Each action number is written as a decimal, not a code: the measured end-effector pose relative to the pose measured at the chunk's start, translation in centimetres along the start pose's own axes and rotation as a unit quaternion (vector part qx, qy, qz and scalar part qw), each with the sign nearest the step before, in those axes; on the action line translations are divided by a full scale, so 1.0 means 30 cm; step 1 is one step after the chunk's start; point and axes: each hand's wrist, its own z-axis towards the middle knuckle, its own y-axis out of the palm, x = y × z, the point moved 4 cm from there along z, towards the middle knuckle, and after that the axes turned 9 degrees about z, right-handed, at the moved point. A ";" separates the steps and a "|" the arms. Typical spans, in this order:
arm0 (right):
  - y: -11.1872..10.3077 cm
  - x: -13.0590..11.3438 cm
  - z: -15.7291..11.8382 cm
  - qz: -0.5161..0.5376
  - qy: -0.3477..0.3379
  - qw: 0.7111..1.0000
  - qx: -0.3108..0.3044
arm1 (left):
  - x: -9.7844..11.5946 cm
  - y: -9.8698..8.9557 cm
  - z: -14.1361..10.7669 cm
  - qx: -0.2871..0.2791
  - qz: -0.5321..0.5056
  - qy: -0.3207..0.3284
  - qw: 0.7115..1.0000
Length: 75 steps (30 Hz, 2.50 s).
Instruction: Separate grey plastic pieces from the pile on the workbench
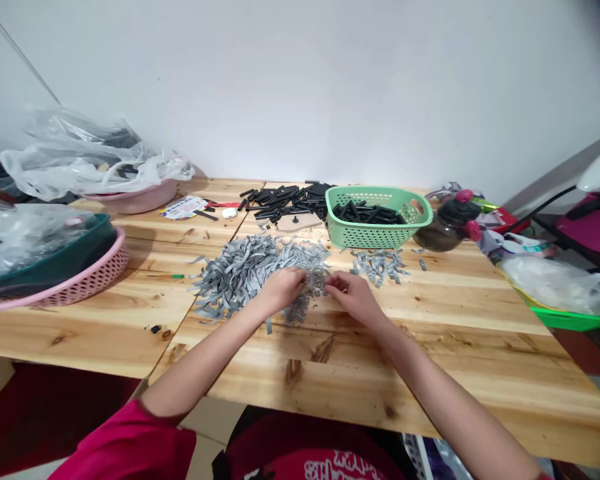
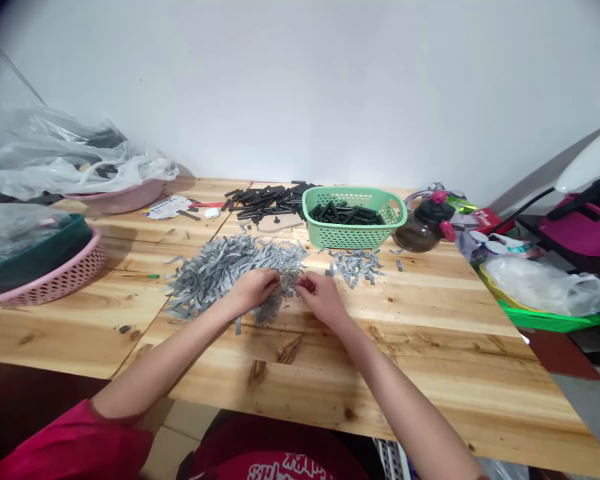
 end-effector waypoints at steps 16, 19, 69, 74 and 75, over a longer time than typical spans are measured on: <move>0.061 -0.048 -0.078 0.305 0.099 0.947 0.006 | 0.059 0.032 -0.048 0.089 -0.596 -0.132 0.787; 0.076 -0.038 -0.079 0.327 0.105 0.939 0.007 | 0.075 0.036 -0.052 0.092 -0.598 -0.126 0.786; -0.016 0.033 -0.047 0.311 0.059 0.936 0.154 | 0.354 0.027 -0.201 -0.002 0.011 0.373 0.928; -0.004 0.016 -0.055 0.371 0.096 0.917 0.111 | 0.230 0.023 -0.118 0.014 -0.230 0.162 0.960; 0.000 0.013 -0.056 0.382 0.099 0.913 0.101 | 0.191 0.024 -0.100 0.029 -0.299 0.079 0.951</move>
